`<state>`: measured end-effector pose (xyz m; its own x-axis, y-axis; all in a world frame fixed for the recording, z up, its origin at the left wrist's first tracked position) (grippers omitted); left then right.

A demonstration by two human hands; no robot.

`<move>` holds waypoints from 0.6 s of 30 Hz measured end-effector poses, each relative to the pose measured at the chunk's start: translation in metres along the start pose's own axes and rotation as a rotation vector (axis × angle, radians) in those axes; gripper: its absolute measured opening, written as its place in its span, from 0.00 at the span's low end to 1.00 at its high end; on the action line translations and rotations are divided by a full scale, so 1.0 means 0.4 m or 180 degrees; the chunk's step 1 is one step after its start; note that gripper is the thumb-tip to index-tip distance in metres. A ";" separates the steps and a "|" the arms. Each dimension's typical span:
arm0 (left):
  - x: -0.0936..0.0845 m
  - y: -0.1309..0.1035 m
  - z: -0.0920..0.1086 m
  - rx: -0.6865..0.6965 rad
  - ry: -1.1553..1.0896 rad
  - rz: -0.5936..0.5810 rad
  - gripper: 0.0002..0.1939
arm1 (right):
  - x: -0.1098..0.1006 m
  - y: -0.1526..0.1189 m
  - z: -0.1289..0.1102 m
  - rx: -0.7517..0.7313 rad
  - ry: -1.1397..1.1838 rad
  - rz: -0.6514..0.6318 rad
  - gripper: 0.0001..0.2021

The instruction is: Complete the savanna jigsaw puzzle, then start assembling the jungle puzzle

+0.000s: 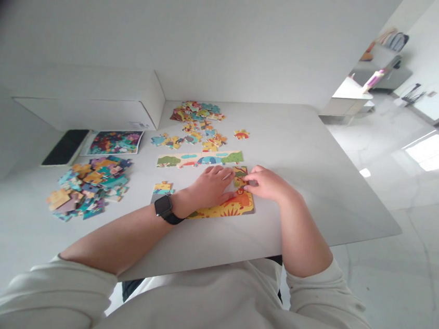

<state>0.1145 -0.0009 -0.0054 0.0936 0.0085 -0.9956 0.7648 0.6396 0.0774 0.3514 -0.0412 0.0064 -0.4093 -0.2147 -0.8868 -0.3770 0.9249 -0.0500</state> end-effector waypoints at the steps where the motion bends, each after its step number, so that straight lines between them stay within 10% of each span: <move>1: -0.003 0.000 0.001 -0.0005 0.0004 -0.0006 0.31 | 0.001 -0.001 0.001 0.0007 -0.0020 -0.0004 0.14; 18: -0.015 -0.009 -0.007 0.0019 0.0022 -0.0007 0.32 | 0.003 -0.004 0.000 0.0113 -0.0161 0.0113 0.19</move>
<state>0.1095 -0.0012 0.0001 0.0877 0.0124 -0.9961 0.7689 0.6349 0.0756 0.3517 -0.0428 0.0054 -0.3790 -0.1663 -0.9104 -0.3328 0.9424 -0.0336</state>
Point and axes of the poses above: each hand's wrist, its own y-axis towards the middle knuckle, its own x-axis out of the palm, z = x × y, the point moved 1 cm from there along y, towards the middle knuckle, and after that the axes turned 7 degrees about -x, right-handed, at the moved point
